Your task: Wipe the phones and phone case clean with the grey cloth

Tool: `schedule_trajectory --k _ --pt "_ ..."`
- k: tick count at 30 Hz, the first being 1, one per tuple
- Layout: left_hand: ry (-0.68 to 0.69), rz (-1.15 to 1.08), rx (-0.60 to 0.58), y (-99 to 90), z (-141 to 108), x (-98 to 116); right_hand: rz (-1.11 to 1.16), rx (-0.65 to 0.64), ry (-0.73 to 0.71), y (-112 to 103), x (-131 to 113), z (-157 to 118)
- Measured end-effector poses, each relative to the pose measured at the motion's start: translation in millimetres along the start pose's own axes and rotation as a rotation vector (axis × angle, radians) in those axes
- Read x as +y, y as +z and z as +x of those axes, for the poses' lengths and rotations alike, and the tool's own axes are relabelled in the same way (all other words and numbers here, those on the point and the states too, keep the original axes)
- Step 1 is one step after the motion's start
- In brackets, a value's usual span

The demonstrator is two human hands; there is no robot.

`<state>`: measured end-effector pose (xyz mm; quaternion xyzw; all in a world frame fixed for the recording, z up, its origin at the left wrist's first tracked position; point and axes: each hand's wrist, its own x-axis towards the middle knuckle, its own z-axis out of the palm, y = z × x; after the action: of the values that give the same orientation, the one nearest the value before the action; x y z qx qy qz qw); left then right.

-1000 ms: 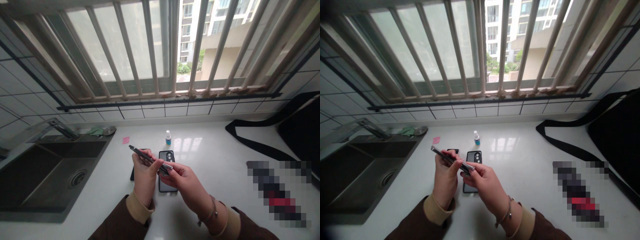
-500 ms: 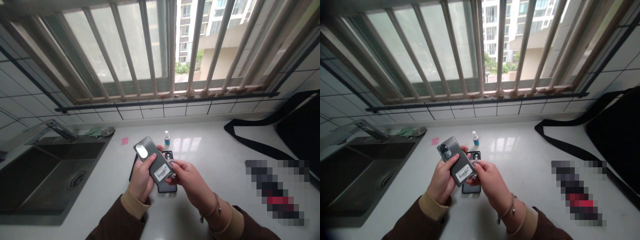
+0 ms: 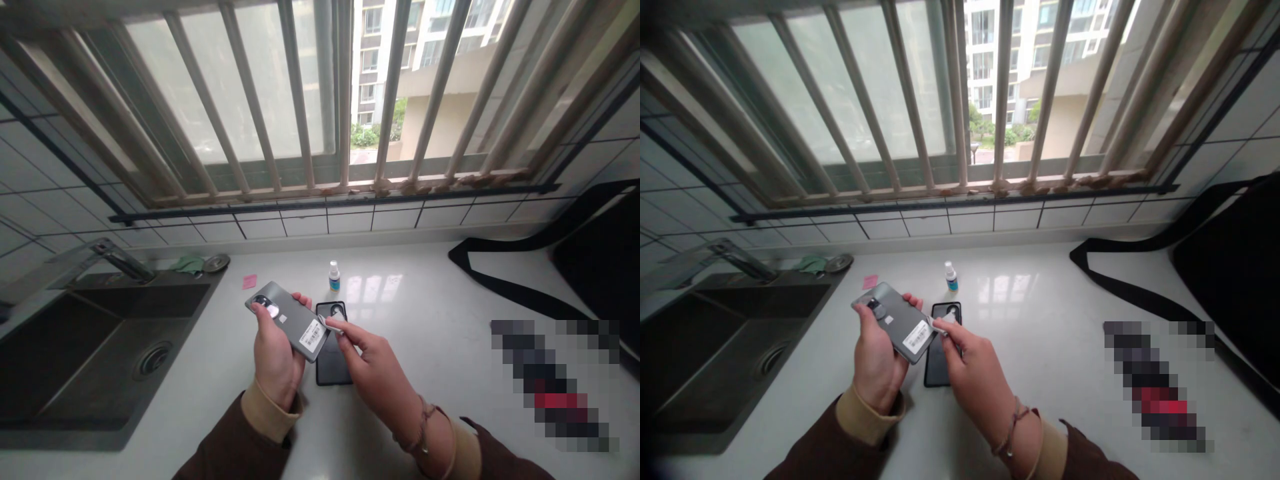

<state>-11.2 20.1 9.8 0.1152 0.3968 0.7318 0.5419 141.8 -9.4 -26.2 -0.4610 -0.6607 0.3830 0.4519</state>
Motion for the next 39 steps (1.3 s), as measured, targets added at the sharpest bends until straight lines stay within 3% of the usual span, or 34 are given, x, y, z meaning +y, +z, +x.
schedule_trajectory --k 5,13,21,27,30,34,39 --pt "-0.135 -0.020 -0.043 -1.0 -2 -3 -0.412 -0.032 -0.315 5 -2 -7" --pt "-0.459 0.069 -0.063 3.7 -12 -6 -0.521 -0.158 -0.640 6 -4 -5" --pt "-0.542 -0.015 -0.315 0.1 -18 -16 -0.614 -0.093 -0.591 2 5 0" --pt "-0.697 -0.049 -0.435 -9.1 -15 -26 -0.648 0.042 -0.534 -3 10 3" --pt "-0.698 -0.006 -0.492 -14.4 -13 -29 -0.687 0.058 -0.542 -5 10 4" --pt "-0.615 0.018 -0.459 -13.8 -15 -29 -0.694 0.020 -0.624 -6 6 5" --pt "-0.609 0.028 -0.288 -5.0 -18 -18 -0.634 -0.075 -0.726 -4 3 4"
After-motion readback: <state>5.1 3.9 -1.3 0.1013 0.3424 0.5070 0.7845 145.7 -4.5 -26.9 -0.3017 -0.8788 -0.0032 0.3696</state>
